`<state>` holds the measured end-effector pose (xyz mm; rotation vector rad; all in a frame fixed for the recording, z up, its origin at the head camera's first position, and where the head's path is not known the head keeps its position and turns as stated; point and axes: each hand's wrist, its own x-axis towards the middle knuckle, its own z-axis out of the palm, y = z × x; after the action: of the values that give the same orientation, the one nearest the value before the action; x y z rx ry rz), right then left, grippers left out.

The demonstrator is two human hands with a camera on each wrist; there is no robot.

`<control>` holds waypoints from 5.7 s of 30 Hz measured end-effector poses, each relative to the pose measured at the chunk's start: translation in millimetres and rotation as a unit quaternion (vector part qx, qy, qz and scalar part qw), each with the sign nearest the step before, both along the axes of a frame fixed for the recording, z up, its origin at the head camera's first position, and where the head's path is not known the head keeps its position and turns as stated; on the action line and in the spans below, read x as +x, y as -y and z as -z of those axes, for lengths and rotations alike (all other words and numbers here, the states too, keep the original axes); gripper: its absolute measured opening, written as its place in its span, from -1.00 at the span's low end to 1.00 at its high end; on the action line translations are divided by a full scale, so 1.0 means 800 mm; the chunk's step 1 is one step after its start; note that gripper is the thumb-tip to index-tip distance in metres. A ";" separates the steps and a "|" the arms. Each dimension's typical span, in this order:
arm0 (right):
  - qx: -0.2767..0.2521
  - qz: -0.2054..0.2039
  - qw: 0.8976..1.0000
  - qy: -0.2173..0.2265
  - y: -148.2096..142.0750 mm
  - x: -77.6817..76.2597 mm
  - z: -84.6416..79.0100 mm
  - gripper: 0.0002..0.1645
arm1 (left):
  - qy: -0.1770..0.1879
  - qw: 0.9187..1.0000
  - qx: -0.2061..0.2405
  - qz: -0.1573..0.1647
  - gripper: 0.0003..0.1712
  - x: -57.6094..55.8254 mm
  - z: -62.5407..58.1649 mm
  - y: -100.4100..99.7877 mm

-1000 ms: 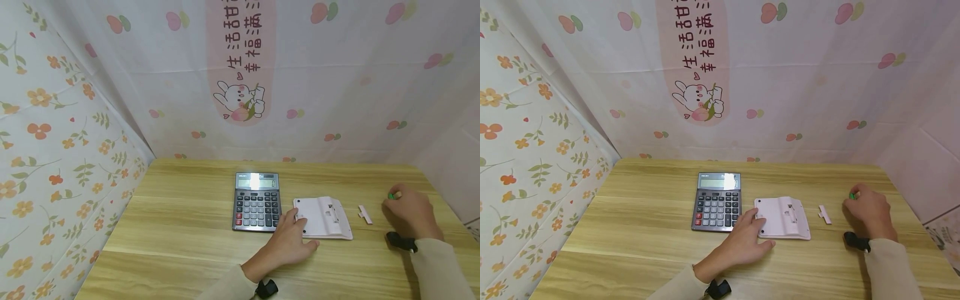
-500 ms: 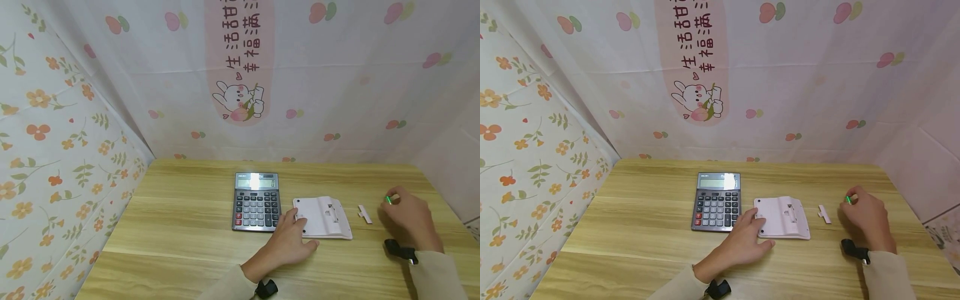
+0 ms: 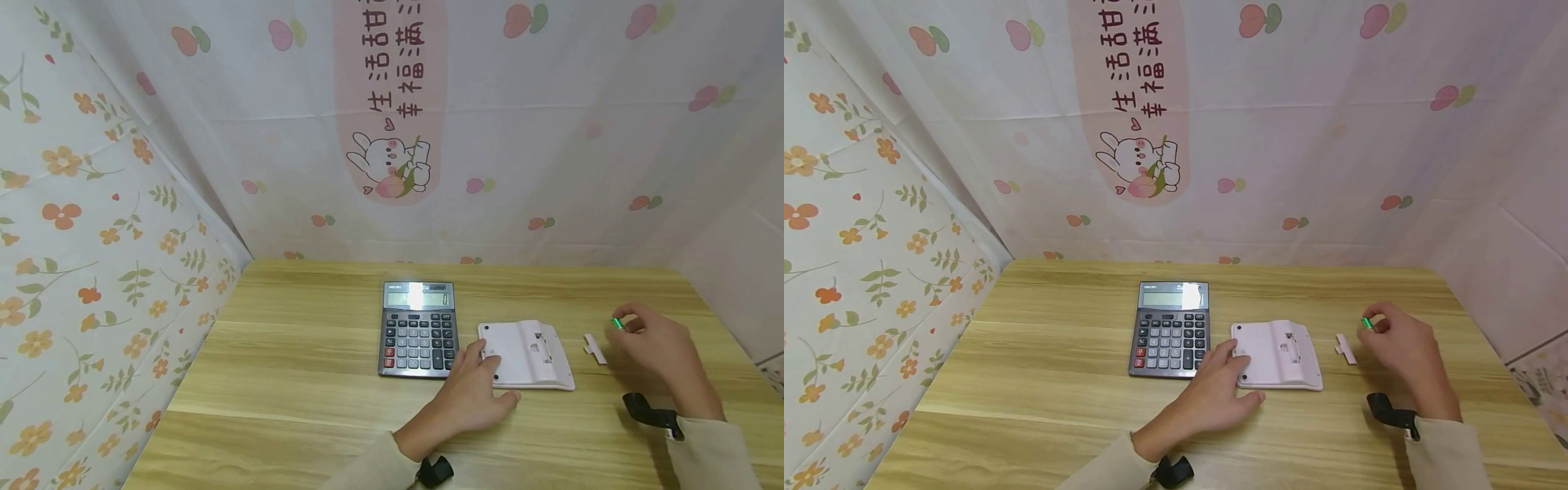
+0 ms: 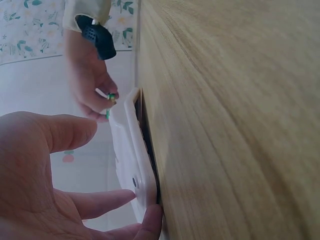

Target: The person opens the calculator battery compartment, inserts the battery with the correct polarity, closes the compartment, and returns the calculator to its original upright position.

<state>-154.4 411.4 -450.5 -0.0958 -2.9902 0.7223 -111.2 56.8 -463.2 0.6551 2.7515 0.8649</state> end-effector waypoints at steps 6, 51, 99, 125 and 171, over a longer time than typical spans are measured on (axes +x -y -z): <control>-0.009 -0.029 1.000 -0.010 0.009 -0.001 -0.006 -0.61 | 0.002 1.000 0.001 0.000 -0.24 0.000 0.000 0.000; -0.148 -0.003 0.988 0.047 0.014 0.004 -0.006 -0.43 | 0.010 1.000 0.008 0.000 -0.29 -0.001 -0.001 0.001; -0.247 -0.102 0.960 0.085 0.081 -0.004 -0.003 -0.44 | 0.009 1.000 0.012 0.002 -0.32 -0.001 0.000 0.002; -0.155 -0.124 0.980 0.012 0.118 0.001 -0.010 -0.71 | -0.003 1.000 0.005 0.003 -0.31 -0.001 0.001 0.001; -0.048 -0.144 0.988 -0.021 0.142 0.004 -0.009 -0.69 | -0.006 1.000 -0.003 0.003 -0.25 0.000 0.002 -0.001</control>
<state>-151.3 297.7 -443.4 0.3497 -2.9599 0.8833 -111.2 57.4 -465.0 0.6681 2.7603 0.8532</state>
